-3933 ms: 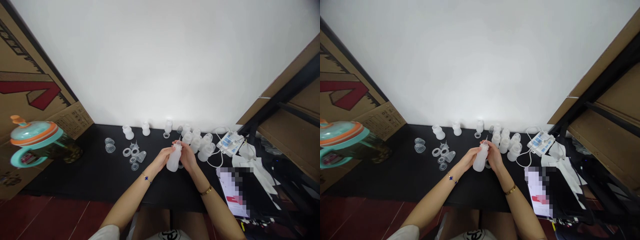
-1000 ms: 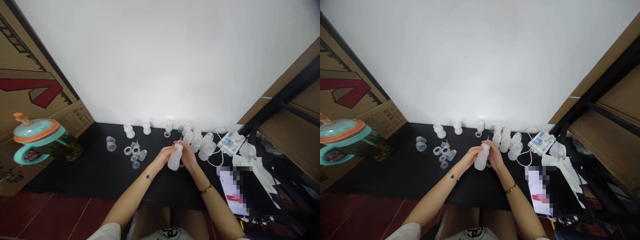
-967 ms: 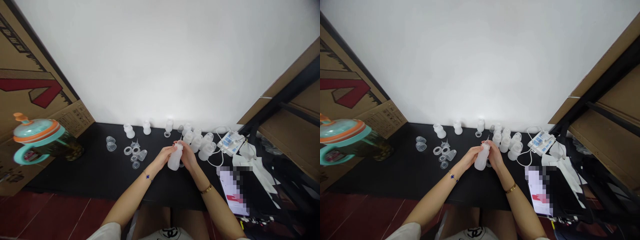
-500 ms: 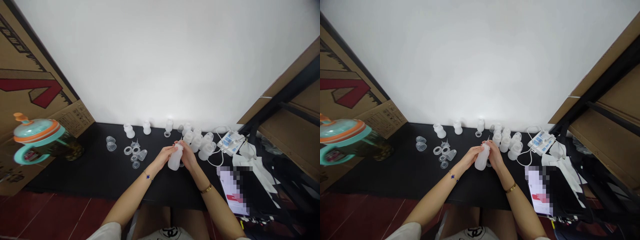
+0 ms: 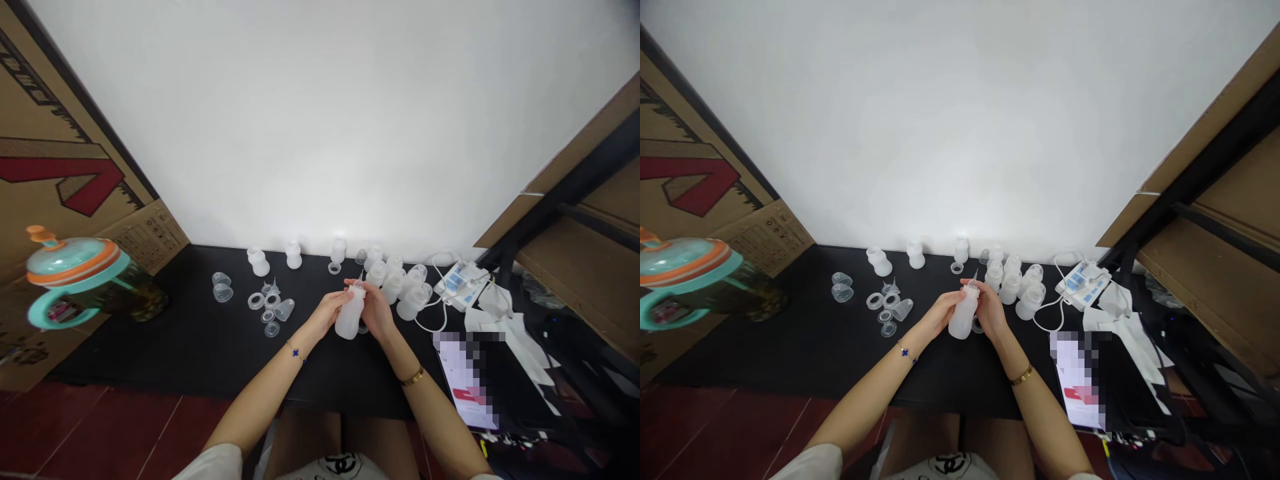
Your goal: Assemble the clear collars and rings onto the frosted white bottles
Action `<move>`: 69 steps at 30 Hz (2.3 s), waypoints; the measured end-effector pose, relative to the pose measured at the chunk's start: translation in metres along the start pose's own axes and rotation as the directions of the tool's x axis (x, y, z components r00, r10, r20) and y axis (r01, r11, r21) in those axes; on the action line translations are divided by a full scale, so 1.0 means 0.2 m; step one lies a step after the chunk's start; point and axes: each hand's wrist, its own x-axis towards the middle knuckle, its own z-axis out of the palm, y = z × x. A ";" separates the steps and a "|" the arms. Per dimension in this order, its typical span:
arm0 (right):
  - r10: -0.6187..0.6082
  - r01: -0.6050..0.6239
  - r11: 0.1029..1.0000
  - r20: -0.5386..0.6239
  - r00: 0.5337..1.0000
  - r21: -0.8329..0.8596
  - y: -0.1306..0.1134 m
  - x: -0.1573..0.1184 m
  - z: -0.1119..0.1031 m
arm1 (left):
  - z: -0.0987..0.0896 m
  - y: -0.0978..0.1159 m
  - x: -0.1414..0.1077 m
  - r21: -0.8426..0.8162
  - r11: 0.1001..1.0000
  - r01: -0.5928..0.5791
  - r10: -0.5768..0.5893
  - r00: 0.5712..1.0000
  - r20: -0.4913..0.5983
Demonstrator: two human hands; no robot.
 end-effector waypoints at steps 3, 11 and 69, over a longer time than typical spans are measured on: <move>0.010 -0.010 1.000 -0.004 1.000 -0.006 0.00 0.00 0.00 | 0.00 0.00 0.00 -0.002 1.000 0.003 -0.003 1.000 0.000; 0.006 -0.006 1.000 -0.030 1.000 -0.008 0.01 0.01 -0.01 | -0.02 -0.02 0.01 0.010 1.000 0.004 -0.004 1.000 -0.005; -0.056 0.055 0.997 -0.008 0.998 -0.044 0.01 0.00 0.00 | -0.01 -0.01 0.01 0.013 1.000 0.007 -0.007 1.000 0.008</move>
